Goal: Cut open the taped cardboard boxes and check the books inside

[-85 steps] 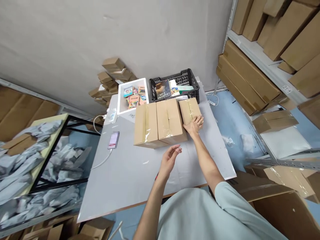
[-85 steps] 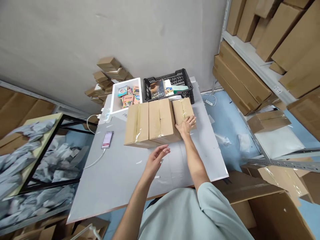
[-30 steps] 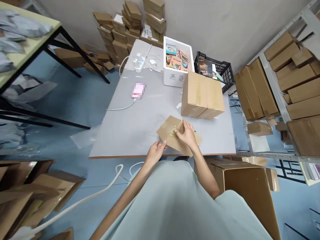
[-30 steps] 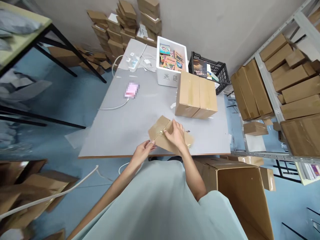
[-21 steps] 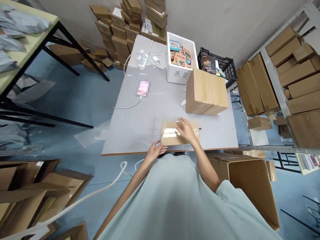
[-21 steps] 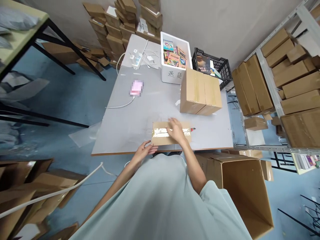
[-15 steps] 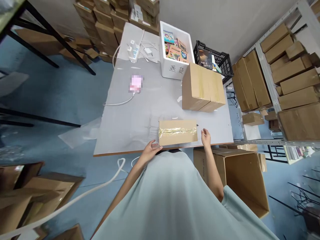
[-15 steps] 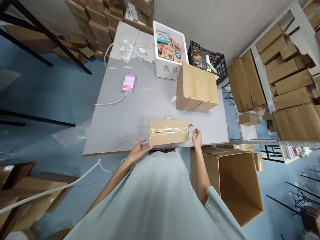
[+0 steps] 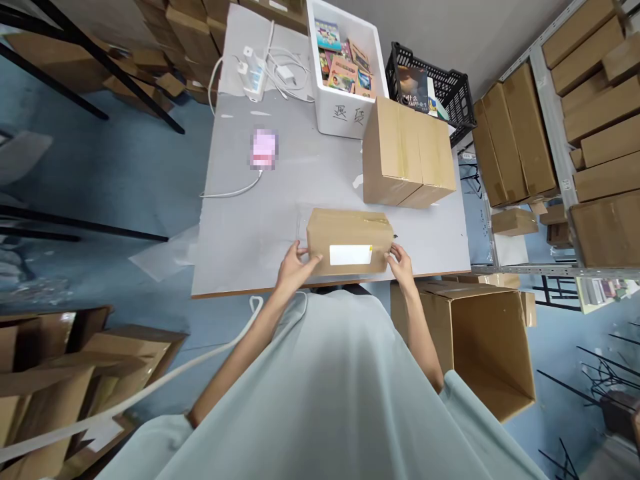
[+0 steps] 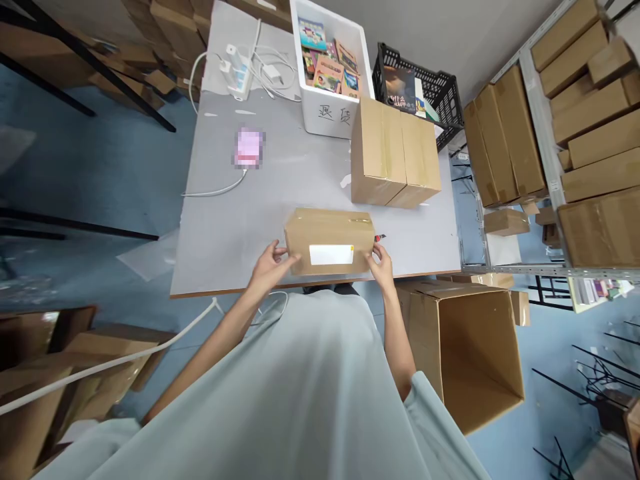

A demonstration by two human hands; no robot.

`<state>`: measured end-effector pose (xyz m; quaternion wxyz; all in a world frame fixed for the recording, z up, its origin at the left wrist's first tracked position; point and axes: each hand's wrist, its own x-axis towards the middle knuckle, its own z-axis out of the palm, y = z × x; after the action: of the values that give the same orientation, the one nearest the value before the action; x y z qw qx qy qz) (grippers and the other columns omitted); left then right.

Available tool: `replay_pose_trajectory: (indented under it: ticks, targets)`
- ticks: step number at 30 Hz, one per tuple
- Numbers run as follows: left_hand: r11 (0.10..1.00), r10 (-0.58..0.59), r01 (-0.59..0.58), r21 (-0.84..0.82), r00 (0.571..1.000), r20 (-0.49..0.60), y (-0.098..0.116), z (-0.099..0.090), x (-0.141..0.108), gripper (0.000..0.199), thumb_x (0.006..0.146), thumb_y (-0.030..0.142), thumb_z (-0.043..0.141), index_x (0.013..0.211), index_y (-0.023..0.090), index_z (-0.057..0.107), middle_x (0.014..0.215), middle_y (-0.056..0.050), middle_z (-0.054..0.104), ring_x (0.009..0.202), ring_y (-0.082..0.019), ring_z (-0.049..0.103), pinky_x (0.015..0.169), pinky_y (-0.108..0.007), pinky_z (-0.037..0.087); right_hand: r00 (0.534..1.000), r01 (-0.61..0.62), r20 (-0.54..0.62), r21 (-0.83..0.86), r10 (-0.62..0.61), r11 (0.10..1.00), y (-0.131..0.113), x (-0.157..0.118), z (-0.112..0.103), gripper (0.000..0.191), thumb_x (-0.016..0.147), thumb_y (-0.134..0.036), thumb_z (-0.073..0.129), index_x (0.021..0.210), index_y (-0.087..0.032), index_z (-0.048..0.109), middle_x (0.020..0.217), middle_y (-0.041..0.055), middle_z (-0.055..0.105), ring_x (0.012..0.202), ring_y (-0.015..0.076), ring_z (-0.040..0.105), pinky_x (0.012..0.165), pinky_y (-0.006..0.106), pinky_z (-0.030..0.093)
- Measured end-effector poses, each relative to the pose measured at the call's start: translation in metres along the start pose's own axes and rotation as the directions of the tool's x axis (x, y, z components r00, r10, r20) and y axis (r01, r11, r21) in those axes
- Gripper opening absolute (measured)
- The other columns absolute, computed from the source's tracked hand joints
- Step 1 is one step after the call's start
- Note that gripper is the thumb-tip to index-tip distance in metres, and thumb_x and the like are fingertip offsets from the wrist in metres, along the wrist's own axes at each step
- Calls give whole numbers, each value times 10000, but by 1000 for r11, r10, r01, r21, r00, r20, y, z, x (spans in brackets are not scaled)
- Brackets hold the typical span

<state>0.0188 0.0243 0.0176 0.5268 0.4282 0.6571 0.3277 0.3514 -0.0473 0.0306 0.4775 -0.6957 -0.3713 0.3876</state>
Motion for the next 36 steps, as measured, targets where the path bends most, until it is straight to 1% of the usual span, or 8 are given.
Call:
replay_pose_trajectory:
  ticks: [5, 8, 11, 19, 23, 28, 31, 36]
  targets:
    - [986, -110, 100, -135, 991, -73, 27, 6, 15, 893, 865, 255, 823, 1697, 138, 520, 1508, -189, 743, 1365, -323, 763, 1183, -438, 606, 995, -15, 98, -16, 16, 1000, -15, 43, 27, 750, 898, -494, 778, 1536, -111, 682, 1578, 237, 739, 1518, 364, 690, 1332, 567, 502]
    - [982, -137, 123, -143, 986, -95, 30, 12, 21, 779, 857, 199, 797, 1603, 119, 588, 1584, -232, 693, 1390, -329, 748, 1196, -445, 600, 987, -8, 162, -14, 10, 1000, -16, 61, 41, 710, 895, -467, 786, 1517, -132, 714, 1620, 196, 722, 1510, 331, 693, 1353, 539, 486]
    - [979, -158, 137, -153, 979, -130, 27, 15, 23, 657, 868, 166, 767, 1510, 126, 636, 1583, -230, 690, 1428, -315, 725, 1240, -443, 569, 982, -43, 183, 1, 42, 999, -12, 68, 39, 712, 904, -499, 799, 1520, -152, 718, 1658, 177, 697, 1547, 309, 662, 1366, 519, 473]
    - [963, -245, 223, -149, 958, -149, 7, 15, 1, 531, 862, 258, 801, 1369, 135, 701, 1446, -205, 750, 1373, -313, 733, 1178, -448, 608, 951, -184, 247, -37, 187, 982, 11, 47, 11, 735, 919, -743, 758, 1401, -189, 788, 1405, 161, 837, 1414, 354, 745, 1228, 587, 586]
    - [968, -227, 205, -141, 961, -159, 7, 9, -10, 520, 847, 269, 778, 1351, 155, 721, 1376, -141, 789, 1234, -269, 765, 1044, -400, 663, 919, -111, 377, -37, 116, 993, 13, 28, 22, 687, 933, -767, 724, 1330, -216, 834, 1392, 98, 855, 1394, 329, 748, 1291, 524, 537]
    - [985, -169, 158, -62, 945, -279, 15, -5, -4, 460, 827, 276, 773, 1267, 161, 707, 1416, -131, 753, 1250, -264, 734, 1092, -405, 642, 868, -109, 487, -13, 102, 994, 16, 17, 40, 674, 923, -742, 750, 1296, -189, 846, 1287, 83, 890, 1207, 307, 827, 1210, 481, 602]
    - [986, -168, 161, -48, 953, -251, 18, 7, -1, 444, 813, 273, 783, 1231, 164, 677, 1434, -159, 741, 1286, -282, 727, 1103, -431, 640, 885, -128, 451, -3, 116, 992, 18, 21, 27, 673, 913, -750, 749, 1302, -209, 846, 1312, 77, 887, 1284, 316, 808, 1236, 498, 589]
    - [986, -163, 154, -70, 974, -156, 20, 52, -11, 478, 797, 251, 850, 1249, 177, 713, 1362, -144, 798, 1274, -296, 764, 1139, -458, 635, 932, -156, 330, -5, 149, 988, 11, 37, -22, 767, 844, -769, 832, 1357, -199, 843, 1404, 107, 857, 1387, 379, 773, 1268, 579, 573]
